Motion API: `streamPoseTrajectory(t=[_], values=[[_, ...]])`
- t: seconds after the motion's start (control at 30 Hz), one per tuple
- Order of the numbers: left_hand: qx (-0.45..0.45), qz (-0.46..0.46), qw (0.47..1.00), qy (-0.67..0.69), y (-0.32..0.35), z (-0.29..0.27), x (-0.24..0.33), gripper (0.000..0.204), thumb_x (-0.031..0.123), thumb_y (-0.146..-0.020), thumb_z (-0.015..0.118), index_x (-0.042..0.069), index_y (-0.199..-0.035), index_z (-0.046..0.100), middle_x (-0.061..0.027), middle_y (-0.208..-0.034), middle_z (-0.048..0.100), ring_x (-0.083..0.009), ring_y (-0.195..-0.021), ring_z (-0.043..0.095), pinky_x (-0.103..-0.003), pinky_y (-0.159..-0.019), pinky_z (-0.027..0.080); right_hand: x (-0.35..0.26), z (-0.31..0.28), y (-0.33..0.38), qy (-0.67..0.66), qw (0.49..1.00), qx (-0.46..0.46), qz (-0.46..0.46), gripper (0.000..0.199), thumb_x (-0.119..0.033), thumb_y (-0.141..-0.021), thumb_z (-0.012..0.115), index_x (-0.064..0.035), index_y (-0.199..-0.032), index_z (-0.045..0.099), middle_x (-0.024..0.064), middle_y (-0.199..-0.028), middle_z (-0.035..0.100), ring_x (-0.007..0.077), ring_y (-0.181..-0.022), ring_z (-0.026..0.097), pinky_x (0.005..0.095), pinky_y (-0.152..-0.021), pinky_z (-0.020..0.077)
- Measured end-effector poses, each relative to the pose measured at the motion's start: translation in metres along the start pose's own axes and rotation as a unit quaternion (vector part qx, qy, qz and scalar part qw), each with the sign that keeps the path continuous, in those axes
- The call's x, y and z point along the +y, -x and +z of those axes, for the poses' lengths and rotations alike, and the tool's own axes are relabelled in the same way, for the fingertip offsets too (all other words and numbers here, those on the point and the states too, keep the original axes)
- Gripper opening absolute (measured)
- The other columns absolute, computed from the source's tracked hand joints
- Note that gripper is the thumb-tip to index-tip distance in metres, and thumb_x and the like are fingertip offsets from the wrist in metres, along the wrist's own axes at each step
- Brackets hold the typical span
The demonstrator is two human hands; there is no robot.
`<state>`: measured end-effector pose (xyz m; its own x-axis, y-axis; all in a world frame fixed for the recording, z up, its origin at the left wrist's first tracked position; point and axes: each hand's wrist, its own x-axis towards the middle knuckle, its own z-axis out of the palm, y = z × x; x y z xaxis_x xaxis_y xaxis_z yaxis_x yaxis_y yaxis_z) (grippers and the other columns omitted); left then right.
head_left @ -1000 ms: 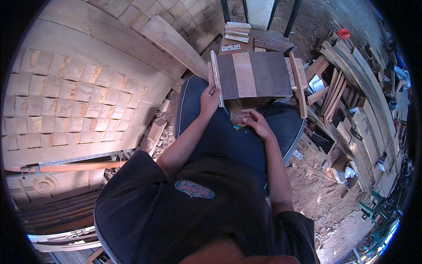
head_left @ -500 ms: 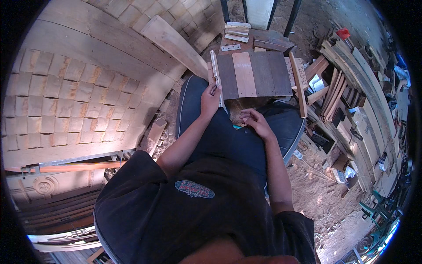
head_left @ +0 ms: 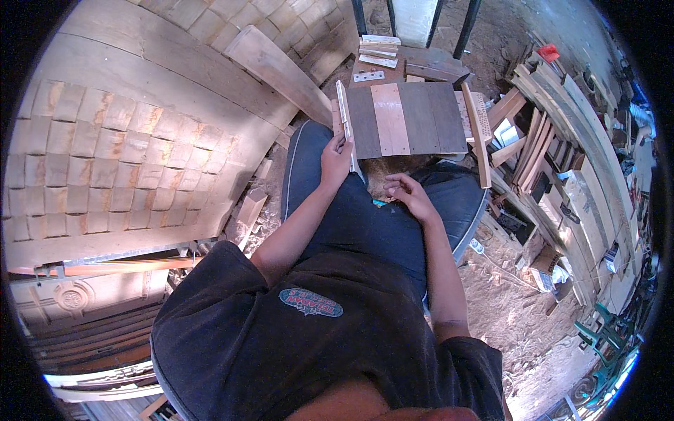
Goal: The person aligns and fits small wooden panels together by hand while sitting on the floor, using a hammer to tap them into place and turning the boards over to check the fit.
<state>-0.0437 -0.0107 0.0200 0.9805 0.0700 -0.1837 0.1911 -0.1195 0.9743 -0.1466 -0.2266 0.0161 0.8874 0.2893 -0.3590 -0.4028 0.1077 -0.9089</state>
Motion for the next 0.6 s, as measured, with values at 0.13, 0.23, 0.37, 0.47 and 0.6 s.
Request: streamPoseTrajectory(t=[0.13,0.23,0.37,0.47,0.6], values=[[-0.011,0.002,1.0,-0.027,0.006,0.005,0.01,0.042,0.02,-0.095,0.062,-0.009,-0.126,0.057,-0.0164,-0.113,0.067,-0.0179,-0.103,0.064,-0.029,-0.092,0.048,0.003,-0.004,0.002,-0.002,1.0,0.007,0.003,0.036,-0.009,-0.091,0.062,-0.0008,-0.126,0.057,0.0078,-0.106,0.063,0.0144,-0.1,0.058,0.0283,-0.091,0.0452],[-0.005,0.006,1.0,-0.022,0.008,-0.005,0.001,0.041,0.022,-0.094,0.064,-0.008,-0.122,0.06,-0.014,-0.108,0.069,-0.0166,-0.1,0.065,-0.029,-0.09,0.049,-0.001,0.001,-0.001,0.008,1.0,-0.001,0.007,0.036,-0.009,-0.091,0.063,-0.0006,-0.126,0.057,0.0077,-0.107,0.063,0.0144,-0.1,0.058,0.0284,-0.091,0.0451],[-0.017,-0.058,0.998,0.021,0.014,-0.012,0.003,0.036,0.019,-0.094,0.065,-0.008,-0.118,0.063,-0.0129,-0.102,0.07,-0.0125,-0.087,0.066,-0.025,-0.078,0.051,0.005,-0.001,-0.002,-0.023,1.0,-0.003,-0.001,0.035,-0.009,-0.092,0.062,-0.0004,-0.125,0.057,0.0078,-0.108,0.063,0.0143,-0.1,0.059,0.0286,-0.091,0.0457],[-0.01,-0.053,0.998,-0.019,0.027,-0.012,0.014,0.033,0.019,-0.093,0.066,-0.007,-0.113,0.066,-0.0099,-0.093,0.071,-0.0098,-0.08,0.064,-0.024,-0.072,0.05,0.011,-0.002,-0.001,-0.039,0.999,0.016,-0.016,0.034,-0.005,-0.089,0.065,-0.0023,-0.123,0.059,0.0054,-0.103,0.065,0.0139,-0.093,0.061,0.0283,-0.087,0.049],[-0.063,-0.089,0.994,0.025,0.042,-0.014,0.024,0.029,0.018,-0.091,0.068,-0.006,-0.107,0.069,-0.0093,-0.091,0.072,-0.0096,-0.079,0.064,-0.024,-0.071,0.051,0.01,-0.004,-0.001,0.0,1.0,0.007,-0.014,0.042,-0.005,-0.087,0.066,-0.0039,-0.128,0.056,0.0077,-0.112,0.062,0.0159,-0.098,0.06,0.0302,-0.091,0.048]])
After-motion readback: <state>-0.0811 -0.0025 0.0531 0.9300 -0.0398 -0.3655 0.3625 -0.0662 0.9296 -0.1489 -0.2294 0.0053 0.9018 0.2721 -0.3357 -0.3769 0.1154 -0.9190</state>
